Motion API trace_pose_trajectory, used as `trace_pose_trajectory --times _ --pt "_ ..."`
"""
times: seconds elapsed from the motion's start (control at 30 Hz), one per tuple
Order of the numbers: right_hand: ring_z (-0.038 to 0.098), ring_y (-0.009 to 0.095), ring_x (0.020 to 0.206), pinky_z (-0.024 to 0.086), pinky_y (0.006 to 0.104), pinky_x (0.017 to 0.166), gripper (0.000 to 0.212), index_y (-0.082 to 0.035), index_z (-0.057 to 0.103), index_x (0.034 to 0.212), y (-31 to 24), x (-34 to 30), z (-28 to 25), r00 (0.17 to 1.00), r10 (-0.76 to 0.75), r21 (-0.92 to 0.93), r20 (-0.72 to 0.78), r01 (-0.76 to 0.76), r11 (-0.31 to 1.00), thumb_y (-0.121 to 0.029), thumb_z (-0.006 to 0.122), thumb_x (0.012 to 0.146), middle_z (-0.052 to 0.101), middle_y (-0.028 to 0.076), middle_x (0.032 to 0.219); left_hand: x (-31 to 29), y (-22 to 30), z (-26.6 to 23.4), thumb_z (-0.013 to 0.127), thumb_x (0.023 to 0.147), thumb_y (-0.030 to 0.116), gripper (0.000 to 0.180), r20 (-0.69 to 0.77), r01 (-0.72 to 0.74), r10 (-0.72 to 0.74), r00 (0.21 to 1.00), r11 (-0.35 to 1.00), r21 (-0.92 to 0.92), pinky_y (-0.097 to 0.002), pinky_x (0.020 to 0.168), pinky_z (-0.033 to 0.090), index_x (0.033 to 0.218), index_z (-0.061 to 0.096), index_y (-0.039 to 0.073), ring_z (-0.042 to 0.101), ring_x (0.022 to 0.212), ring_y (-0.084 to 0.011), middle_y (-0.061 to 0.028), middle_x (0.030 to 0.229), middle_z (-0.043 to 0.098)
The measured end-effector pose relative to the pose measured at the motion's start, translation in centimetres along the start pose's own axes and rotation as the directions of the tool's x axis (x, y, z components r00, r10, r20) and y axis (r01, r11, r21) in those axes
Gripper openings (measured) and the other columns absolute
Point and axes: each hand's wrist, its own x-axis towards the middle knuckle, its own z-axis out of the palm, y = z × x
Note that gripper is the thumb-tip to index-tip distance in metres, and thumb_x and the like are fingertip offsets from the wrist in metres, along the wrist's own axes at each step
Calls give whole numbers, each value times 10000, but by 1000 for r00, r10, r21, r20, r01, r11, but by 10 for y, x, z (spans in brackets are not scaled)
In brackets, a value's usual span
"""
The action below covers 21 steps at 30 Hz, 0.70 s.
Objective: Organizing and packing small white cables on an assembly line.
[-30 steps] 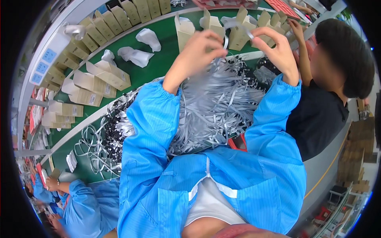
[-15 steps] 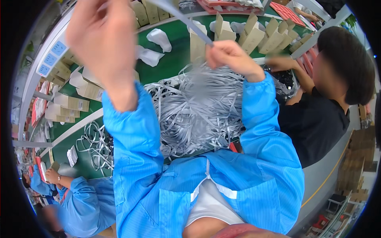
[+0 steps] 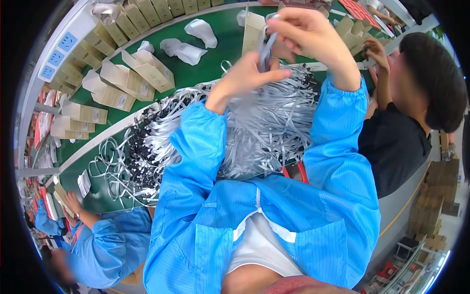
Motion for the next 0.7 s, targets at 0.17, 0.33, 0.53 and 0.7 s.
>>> trace_pose_trajectory --times 0.17,0.33,0.53,0.7 --pt "561 48 659 438 194 551 153 -33 704 1006 34 -13 4 940 -172 210 -294 240 948 -176 678 960 643 2 781 18 -63 26 524 1029 405 388 -322 -311 199 926 884 -349 -231 587 403 1078 624 33 572 747 -102 -29 845 629" --pt "608 78 758 481 203 617 212 32 697 1082 82 -49 66 947 -3 127 -322 46 991 -120 699 934 707 66 892 23 11 37 294 1078 485 517 -358 -326 -405 841 149 -934 -232 599 404 1132 541 33 481 612 -94 -24 807 627" --pt "623 97 877 524 227 699 237 39 691 1145 65 -66 73 930 -112 -96 -350 83 992 -56 680 928 716 72 986 16 -72 -4 140 997 686 707 -153 -171 142 978 126 -977 -240 495 354 1115 465 70 379 539 -86 22 688 465" --pt "646 114 930 544 249 748 199 25 723 1100 71 -54 77 904 -1 114 -427 55 992 -13 670 912 729 88 1033 7 -24 26 57 860 855 918 -11 152 -238 971 654 -741 -252 408 237 1190 439 88 273 485 -65 35 676 400"
